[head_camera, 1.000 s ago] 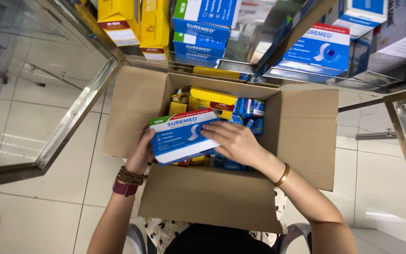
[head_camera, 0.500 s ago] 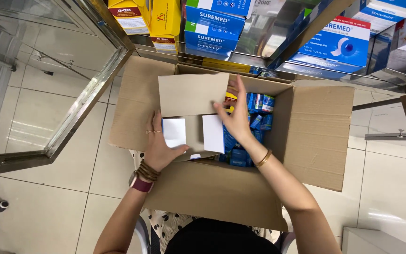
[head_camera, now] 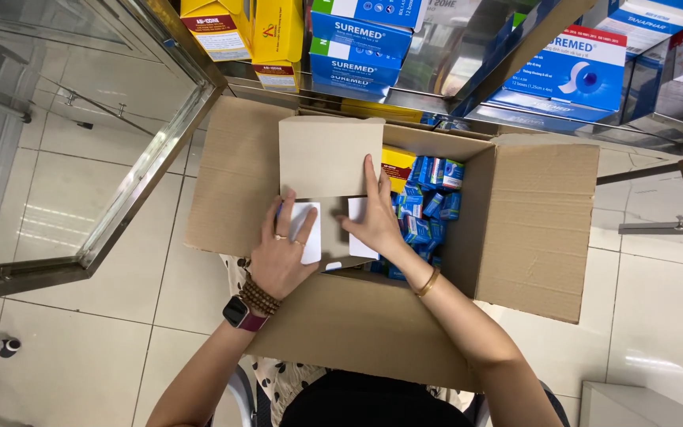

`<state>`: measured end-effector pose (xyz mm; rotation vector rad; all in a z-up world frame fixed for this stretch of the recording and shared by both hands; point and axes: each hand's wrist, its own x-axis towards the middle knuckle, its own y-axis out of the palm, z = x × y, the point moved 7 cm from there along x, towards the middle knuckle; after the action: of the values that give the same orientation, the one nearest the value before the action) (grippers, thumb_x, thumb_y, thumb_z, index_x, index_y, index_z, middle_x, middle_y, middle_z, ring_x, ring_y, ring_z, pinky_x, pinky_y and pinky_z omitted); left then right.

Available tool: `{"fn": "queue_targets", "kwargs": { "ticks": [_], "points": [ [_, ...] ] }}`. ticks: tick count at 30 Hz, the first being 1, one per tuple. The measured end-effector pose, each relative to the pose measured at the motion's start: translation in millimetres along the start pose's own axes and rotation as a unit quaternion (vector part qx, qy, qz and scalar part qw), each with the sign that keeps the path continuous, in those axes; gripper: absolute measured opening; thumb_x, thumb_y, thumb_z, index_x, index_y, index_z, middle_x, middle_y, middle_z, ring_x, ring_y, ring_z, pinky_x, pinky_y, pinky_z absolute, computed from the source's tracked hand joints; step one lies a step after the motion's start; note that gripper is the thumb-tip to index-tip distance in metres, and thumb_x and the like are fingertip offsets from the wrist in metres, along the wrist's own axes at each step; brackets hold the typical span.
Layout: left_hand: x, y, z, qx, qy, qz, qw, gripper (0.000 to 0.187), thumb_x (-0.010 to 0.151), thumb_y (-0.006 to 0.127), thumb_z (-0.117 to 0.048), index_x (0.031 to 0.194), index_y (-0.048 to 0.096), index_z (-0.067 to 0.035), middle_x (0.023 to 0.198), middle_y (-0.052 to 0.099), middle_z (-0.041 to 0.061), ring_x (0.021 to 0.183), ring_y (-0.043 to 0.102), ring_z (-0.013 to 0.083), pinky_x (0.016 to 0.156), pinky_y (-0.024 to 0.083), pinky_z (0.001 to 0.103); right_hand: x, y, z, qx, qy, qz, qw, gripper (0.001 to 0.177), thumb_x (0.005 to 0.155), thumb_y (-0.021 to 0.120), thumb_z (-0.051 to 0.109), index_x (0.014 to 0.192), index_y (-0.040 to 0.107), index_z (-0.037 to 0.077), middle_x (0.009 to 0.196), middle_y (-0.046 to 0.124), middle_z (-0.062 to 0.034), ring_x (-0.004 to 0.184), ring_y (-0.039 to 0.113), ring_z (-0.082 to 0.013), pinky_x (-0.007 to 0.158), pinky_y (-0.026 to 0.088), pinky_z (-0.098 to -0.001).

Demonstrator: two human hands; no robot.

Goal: Sorting and organizing small boxes of medical supplies from a large shipping box into smaller containers.

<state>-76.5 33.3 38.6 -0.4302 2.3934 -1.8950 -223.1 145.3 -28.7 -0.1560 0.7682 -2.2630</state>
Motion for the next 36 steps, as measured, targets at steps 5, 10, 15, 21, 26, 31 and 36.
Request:
{"fn": "queue_targets", "kwargs": {
  "ticks": [5,10,15,21,26,31,36],
  "points": [
    [-46,36,68,-0.211,-0.101,-0.217,0.948,0.063,0.084,0.08,-0.016,0.143,0.056,-0.016,0.139,0.06,0.011,0.117,0.068,0.03,0.092,0.062,0.041,14,-12,-26,0.191,-0.021,0.015,0.981,0.111,0.071,0.067,-0.006,0.166,0.014,0.02,0.167,0.025,-0.0185,0.15,0.035,-0.0402,0.121,0.034,-0.0463],
    [-43,-2,100,-0.343,-0.251,-0.305,0.852,0.061,0.095,0.072,-0.007,0.148,0.041,-0.012,0.124,0.061,0.015,0.114,0.065,0.0313,0.099,0.057,0.04,25,-19,-45,0.328,-0.012,0.053,0.943,0.097,0.073,0.048,-0.017,0.163,0.035,0.018,0.171,0.032,-0.0089,0.156,0.029,-0.0239,0.124,0.029,-0.0367],
    [-12,-24,82,-0.015,-0.082,-0.133,0.988,0.051,0.083,0.071,-0.002,0.13,0.069,-0.022,0.16,0.046,0.02,0.133,0.058,0.035,0.116,0.047,0.049,38,-18,-40,0.484,0.046,0.134,0.864,0.083,0.078,0.046,-0.011,0.158,0.047,0.011,0.152,0.057,-0.0144,0.141,0.055,-0.0229,0.118,0.046,-0.0346],
    [15,-26,94,0.149,-0.121,0.049,0.98,0.095,0.062,0.089,-0.036,0.149,0.052,-0.035,0.155,0.046,0.01,0.144,0.033,0.0427,0.109,0.019,0.074,50,-16,-52,0.464,0.016,0.079,0.882,0.067,0.092,0.074,0.015,0.153,0.045,0.008,0.141,0.062,-0.0125,0.119,0.062,-0.0218,0.102,0.053,-0.0371],
    [22,-25,84,0.179,-0.114,0.06,0.975,0.101,0.064,0.088,-0.042,0.154,0.044,-0.027,0.147,0.054,0.009,0.149,0.032,0.039,0.115,0.017,0.073,44,3,-91,0.189,-0.009,-0.014,0.982,0.068,0.096,0.074,0.031,0.153,0.045,0.007,0.139,0.058,-0.0172,0.121,0.061,-0.0261,0.104,0.051,-0.0375],
    [16,11,109,0.08,-0.118,0.039,0.989,0.089,0.087,0.082,-0.034,0.165,0.04,-0.021,0.121,0.065,0.016,0.112,0.061,0.038,0.103,0.048,0.051,26,-35,-41,-0.008,-0.082,-0.179,0.98,0.068,0.091,0.08,0.035,0.144,0.051,0.004,0.134,0.044,-0.0232,0.126,0.05,-0.0337,0.108,0.047,-0.0432],
    [10,4,105,0.129,-0.079,-0.049,0.987,0.076,0.085,0.077,-0.021,0.157,0.052,-0.02,0.103,0.072,0.01,0.093,0.066,0.0281,0.092,0.049,0.044,38,-68,-109,-0.024,0.03,-0.158,0.987,0.031,0.108,0.061,0.025,0.132,0.063,0.005,0.13,0.059,-0.0165,0.117,0.066,-0.03,0.101,0.058,-0.0395]
  ]
}}
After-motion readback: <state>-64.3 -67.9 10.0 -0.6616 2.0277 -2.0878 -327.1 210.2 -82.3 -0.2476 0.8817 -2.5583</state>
